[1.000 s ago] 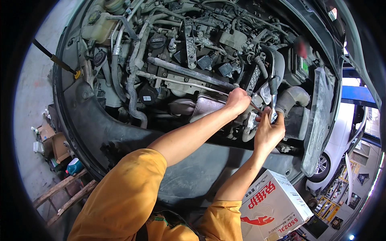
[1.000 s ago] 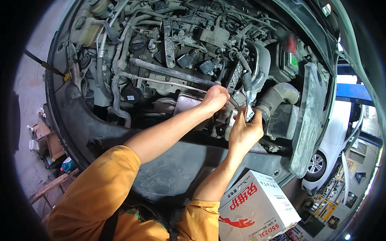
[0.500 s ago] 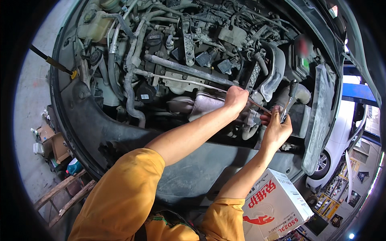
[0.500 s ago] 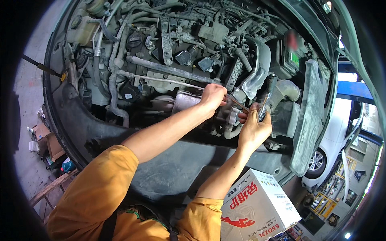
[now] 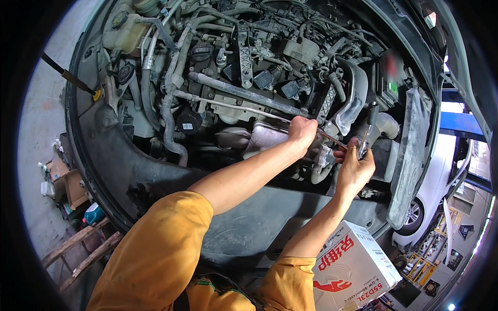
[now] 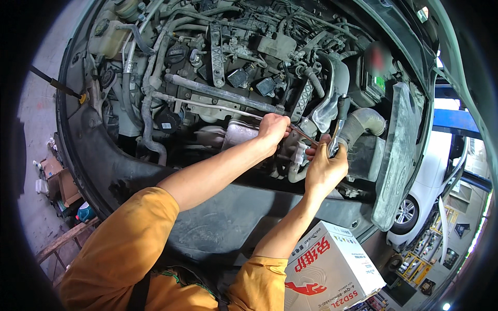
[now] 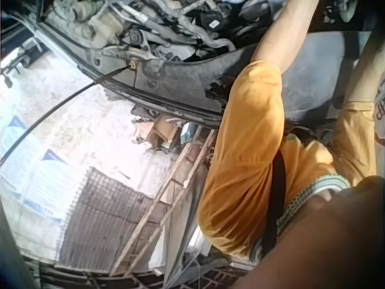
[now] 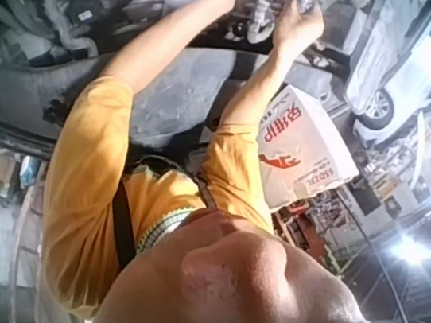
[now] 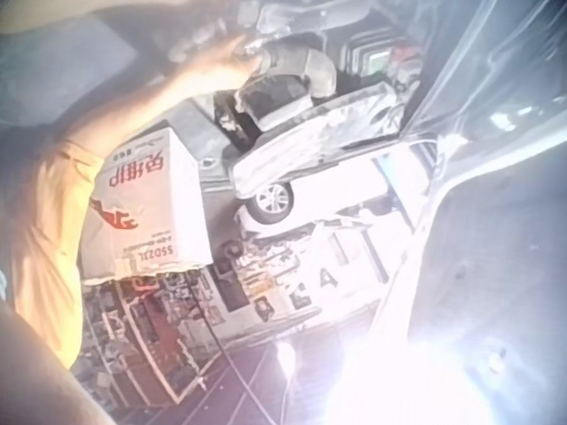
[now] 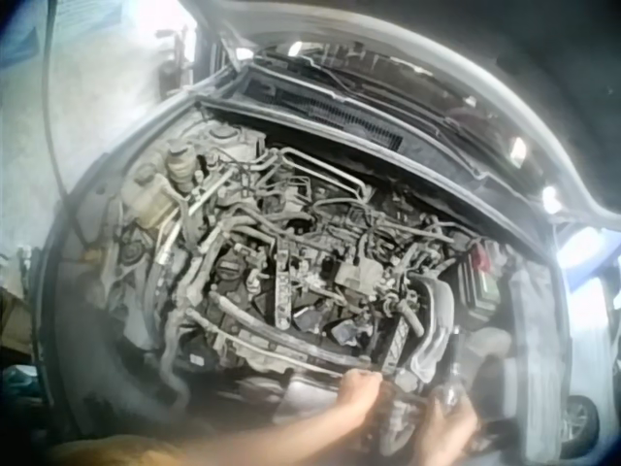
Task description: The person works on a car engine with the hood open, using a ratchet and screwdriver to loosen and tighten bolts and remove parts. The person retrieves tools from a cardboard box and manipulates engine components.
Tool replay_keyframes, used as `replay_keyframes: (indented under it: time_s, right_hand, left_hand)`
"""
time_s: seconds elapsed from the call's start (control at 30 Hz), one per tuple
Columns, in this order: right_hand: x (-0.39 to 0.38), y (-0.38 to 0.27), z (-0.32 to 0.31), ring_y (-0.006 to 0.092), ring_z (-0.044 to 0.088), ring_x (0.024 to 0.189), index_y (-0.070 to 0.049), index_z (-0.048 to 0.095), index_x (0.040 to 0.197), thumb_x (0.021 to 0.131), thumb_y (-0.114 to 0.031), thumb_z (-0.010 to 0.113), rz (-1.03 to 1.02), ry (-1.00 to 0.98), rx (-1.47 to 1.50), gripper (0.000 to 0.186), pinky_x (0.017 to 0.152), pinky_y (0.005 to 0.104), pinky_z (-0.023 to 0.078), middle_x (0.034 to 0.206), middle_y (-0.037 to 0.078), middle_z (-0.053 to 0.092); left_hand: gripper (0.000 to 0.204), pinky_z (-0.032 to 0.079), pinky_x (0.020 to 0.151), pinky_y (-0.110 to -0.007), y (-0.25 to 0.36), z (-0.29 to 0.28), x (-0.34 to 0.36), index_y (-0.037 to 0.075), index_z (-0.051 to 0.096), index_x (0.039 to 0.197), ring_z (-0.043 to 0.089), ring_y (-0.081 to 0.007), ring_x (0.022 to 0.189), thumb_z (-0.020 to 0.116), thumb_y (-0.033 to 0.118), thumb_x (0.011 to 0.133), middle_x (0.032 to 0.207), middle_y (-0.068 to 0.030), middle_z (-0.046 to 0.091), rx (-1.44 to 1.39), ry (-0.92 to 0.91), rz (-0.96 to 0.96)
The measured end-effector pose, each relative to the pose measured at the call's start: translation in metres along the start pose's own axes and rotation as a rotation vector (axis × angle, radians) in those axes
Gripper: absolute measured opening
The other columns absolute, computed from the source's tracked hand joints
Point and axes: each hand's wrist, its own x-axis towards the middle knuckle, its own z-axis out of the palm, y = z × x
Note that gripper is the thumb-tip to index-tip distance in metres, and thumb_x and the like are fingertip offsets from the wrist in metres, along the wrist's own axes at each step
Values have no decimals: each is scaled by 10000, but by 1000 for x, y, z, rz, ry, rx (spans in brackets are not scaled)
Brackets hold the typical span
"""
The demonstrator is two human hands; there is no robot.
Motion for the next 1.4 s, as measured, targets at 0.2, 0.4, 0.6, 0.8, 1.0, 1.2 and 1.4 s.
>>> replay_keyframes:
  time_s: [0.2,0.4,0.6,0.8,1.0,1.2,1.4]
  right_hand:
    - [6,-9,0,98,632,542,41,615,847,989,-240,667,-121,-83,-150,319,507,247,470,604,66,639]
    - [3,-21,-23,96,625,563,37,630,916,994,-187,648,-46,-58,-41,238,506,238,464,679,65,663]
    - [-71,-37,-36,107,636,598,17,584,871,964,-139,688,-182,78,-125,210,575,263,503,690,94,701]
    - [-170,-25,-57,211,671,764,72,648,1057,983,-104,651,-331,144,51,191,704,303,548,960,180,695]
    - [-287,-20,-100,123,604,659,53,648,1162,990,-148,636,-235,29,-28,265,618,256,497,827,109,672]
    - [-397,-21,-113,100,554,591,39,652,1023,981,-175,656,110,-309,154,217,558,245,453,691,39,592]
    - [-446,-2,-103,102,581,583,36,667,1014,973,-200,672,112,-453,220,240,546,244,463,705,55,619]
  left_hand:
    - [128,509,670,-290,-13,-2,13,-43,635,843,636,-164,733,564,63,836,820,-89,662,-42,-21,15]
    - [121,519,637,-277,-8,6,1,-18,606,928,634,-154,686,592,99,902,827,-89,662,-76,23,48]
    - [171,521,494,-274,12,-9,-23,29,596,905,647,-155,589,666,178,952,752,-81,666,-360,-223,36]
    - [151,545,541,-284,46,-25,-87,23,664,937,654,-159,610,689,172,934,759,-58,666,-372,-427,-44]
    - [253,563,633,-269,53,-135,-212,-13,666,1043,654,-121,689,645,233,988,842,-52,660,-257,-514,199]
    - [240,556,760,-303,-4,-277,-317,-12,638,1102,650,-130,822,595,211,1022,934,-57,648,-254,-259,133]
    - [231,549,742,-311,-29,-357,-365,-7,627,1096,680,-184,835,564,208,1039,982,-79,642,-291,-39,240]
